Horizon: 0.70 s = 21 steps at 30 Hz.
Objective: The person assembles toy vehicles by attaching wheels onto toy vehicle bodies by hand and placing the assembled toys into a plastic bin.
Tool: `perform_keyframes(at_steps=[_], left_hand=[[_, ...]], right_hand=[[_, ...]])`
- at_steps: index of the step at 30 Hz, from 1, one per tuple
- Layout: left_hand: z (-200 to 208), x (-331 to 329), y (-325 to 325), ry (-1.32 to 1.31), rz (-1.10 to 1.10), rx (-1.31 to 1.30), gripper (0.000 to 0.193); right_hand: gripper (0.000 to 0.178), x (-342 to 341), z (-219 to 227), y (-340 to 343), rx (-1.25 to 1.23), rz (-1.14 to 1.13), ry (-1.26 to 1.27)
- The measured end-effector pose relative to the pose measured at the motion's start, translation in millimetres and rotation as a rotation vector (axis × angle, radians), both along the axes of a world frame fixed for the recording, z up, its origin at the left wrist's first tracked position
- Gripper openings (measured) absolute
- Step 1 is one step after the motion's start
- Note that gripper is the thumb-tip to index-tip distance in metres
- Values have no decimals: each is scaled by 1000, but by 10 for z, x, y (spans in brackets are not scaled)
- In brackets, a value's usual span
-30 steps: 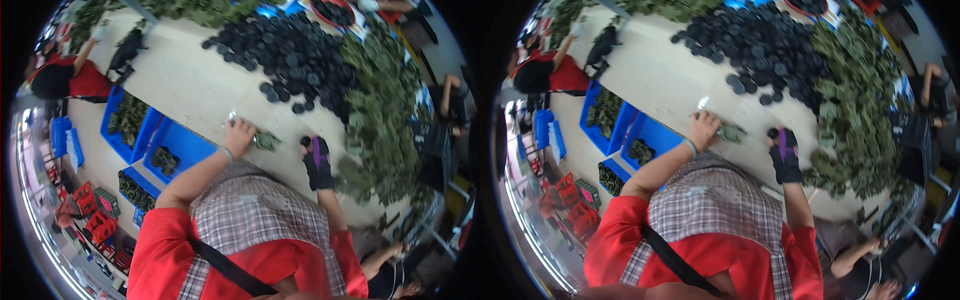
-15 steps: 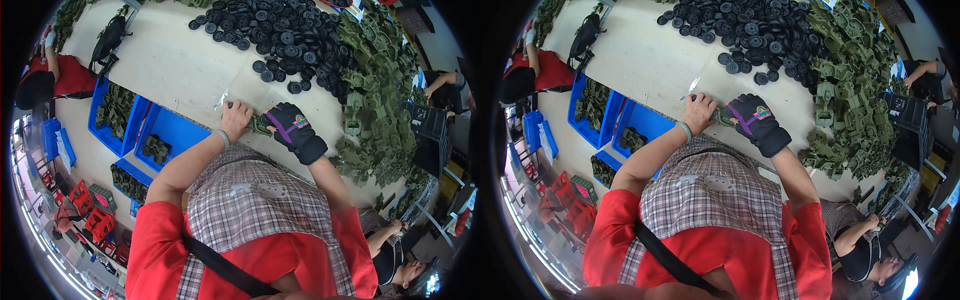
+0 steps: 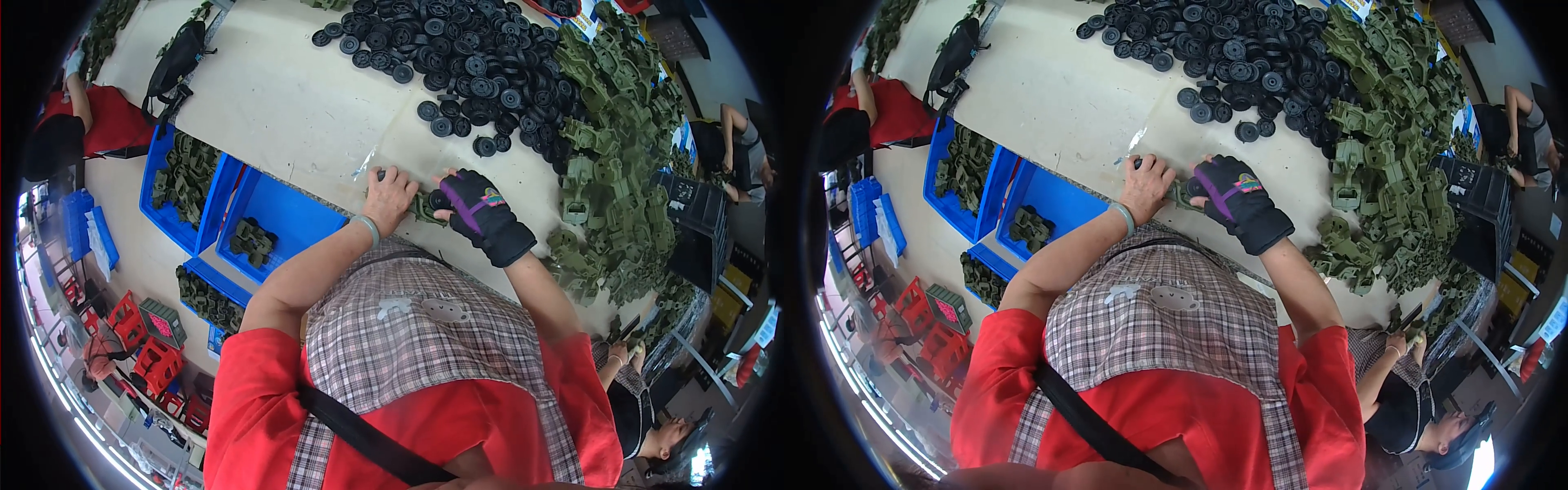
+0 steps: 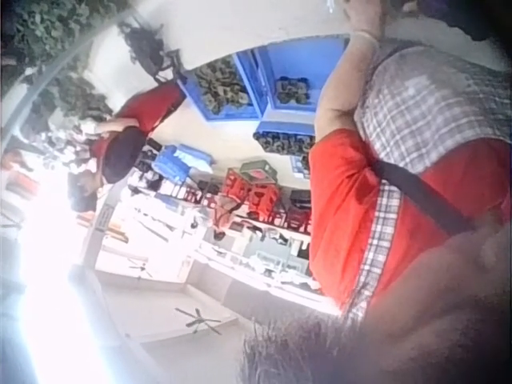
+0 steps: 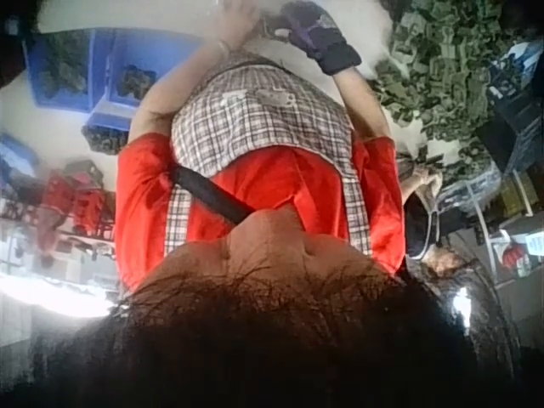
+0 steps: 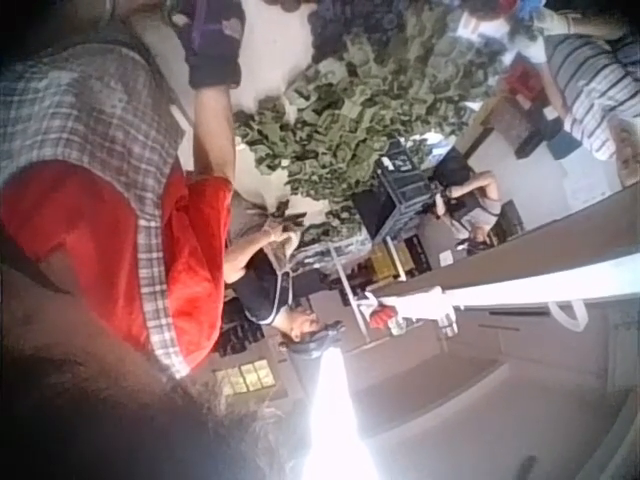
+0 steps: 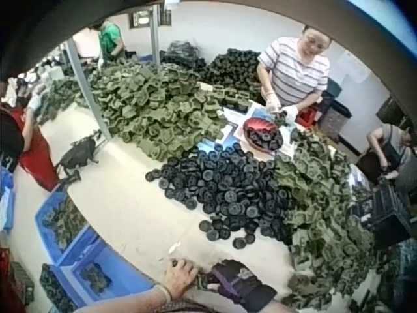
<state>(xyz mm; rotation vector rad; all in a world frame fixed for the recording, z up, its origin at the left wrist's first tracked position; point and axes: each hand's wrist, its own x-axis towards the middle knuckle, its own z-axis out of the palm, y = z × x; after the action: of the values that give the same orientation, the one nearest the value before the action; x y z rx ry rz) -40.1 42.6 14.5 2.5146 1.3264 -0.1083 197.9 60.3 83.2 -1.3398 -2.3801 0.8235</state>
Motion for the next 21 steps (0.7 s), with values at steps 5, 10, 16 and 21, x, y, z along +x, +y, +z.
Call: perform_keyframes(at_steps=[5,10,16,21], left_hand=[[9,15,-11,-71,-6,64,39],[-55,11,-36,-136,32,117,23],[-136,6,-59,-169,38,130,18],[-147,-14,-27,-137,19,76,49]], right_hand=[[32,-270,-425,80,40,-307,141],[23,-463,-521,194,-66,-166,42],[29,-491,-463,237,-53,-68,-84],[27,-468,-616,159,-166,-285,-16]])
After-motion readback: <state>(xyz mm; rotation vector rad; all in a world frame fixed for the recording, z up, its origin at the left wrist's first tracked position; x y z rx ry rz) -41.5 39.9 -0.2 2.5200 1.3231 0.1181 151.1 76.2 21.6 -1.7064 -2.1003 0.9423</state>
